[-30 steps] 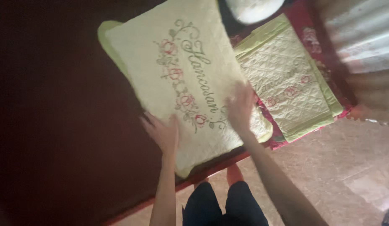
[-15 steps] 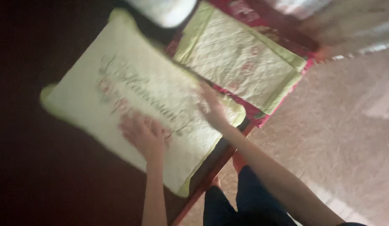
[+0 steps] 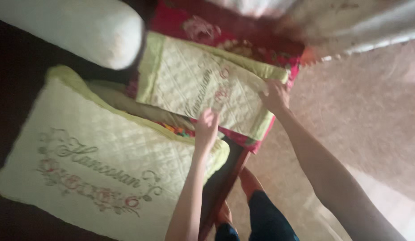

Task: The person places a light green pillowcase onto a blue and white striped pillow, then onto a red floral pillow, smoothing and adjusting the fabric by hand. The pillows are handled one at a time and placed on a wooden surface.

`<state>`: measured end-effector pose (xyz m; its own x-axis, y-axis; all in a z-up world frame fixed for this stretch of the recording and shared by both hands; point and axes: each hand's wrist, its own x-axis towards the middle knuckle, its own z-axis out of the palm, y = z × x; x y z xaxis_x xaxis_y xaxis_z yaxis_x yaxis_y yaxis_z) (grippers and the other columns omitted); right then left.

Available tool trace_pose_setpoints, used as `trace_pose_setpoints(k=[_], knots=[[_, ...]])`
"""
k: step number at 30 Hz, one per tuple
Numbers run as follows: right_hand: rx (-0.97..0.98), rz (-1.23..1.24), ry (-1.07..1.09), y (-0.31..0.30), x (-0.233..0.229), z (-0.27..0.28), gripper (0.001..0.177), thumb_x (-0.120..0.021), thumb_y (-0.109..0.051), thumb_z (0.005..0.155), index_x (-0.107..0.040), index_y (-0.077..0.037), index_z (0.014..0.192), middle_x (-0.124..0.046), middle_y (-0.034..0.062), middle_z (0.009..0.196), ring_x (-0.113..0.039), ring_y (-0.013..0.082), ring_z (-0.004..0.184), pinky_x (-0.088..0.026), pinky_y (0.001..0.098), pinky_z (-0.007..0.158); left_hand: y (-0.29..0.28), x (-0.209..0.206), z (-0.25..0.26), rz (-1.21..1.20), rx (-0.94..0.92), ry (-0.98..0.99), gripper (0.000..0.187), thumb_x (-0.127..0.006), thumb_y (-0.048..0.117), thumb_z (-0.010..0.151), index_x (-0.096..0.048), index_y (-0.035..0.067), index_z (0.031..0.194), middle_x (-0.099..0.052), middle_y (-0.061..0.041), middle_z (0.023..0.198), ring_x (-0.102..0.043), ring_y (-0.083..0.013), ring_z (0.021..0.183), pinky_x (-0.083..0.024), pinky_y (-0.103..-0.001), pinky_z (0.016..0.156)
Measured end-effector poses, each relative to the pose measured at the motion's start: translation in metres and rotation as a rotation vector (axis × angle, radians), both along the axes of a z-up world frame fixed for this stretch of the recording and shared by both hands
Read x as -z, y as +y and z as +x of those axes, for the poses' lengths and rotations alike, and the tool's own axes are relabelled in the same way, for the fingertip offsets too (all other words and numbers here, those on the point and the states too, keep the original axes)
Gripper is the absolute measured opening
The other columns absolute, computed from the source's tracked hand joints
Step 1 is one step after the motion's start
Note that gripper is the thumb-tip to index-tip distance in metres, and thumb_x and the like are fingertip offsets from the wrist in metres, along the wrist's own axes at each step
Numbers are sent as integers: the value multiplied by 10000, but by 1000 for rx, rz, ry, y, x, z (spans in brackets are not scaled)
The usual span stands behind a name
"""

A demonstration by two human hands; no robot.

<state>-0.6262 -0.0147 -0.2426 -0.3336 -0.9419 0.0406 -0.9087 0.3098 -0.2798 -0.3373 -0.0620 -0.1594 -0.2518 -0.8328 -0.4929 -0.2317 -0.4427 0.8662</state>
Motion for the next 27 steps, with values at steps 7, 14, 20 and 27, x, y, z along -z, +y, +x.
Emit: trace_pose_setpoints(k=[7,14,20,27], knots=[[-271,14,-243,52,-81,94,161,-673,-133,756,-763,-146,889,-599,80,833,-607,323,856,-493,480,785,-17,57,-95,-30,65,-609,736,-704,403,973,-441,-142,1392,-598,-366,1248,-599,-431,1138,-473,-500,976],[22,301,-699,48,-74,100,308,-685,-372,957,-759,-102,1085,-700,127,1181,-680,315,1071,-536,458,915,41,47,-25,213,-523,-263,443,-660,181,886,-595,-114,1210,-698,-227,1038,-684,-296,874,-551,-438,779],[262,524,-707,-28,-21,123,598,-686,-494,838,-651,-144,1321,-688,144,1255,-651,365,1124,-518,528,929,114,-4,-5,380,-683,-87,381,-705,110,829,-601,-14,1175,-655,-59,984,-630,-177,846,-532,-345,757],[355,509,-574,-28,48,128,300,-568,-283,974,-758,-195,1188,-769,101,1042,-733,295,924,-566,456,765,156,-51,11,454,-603,-5,411,-746,96,814,-647,-69,1177,-691,-94,1069,-648,-195,971,-523,-325,863]])
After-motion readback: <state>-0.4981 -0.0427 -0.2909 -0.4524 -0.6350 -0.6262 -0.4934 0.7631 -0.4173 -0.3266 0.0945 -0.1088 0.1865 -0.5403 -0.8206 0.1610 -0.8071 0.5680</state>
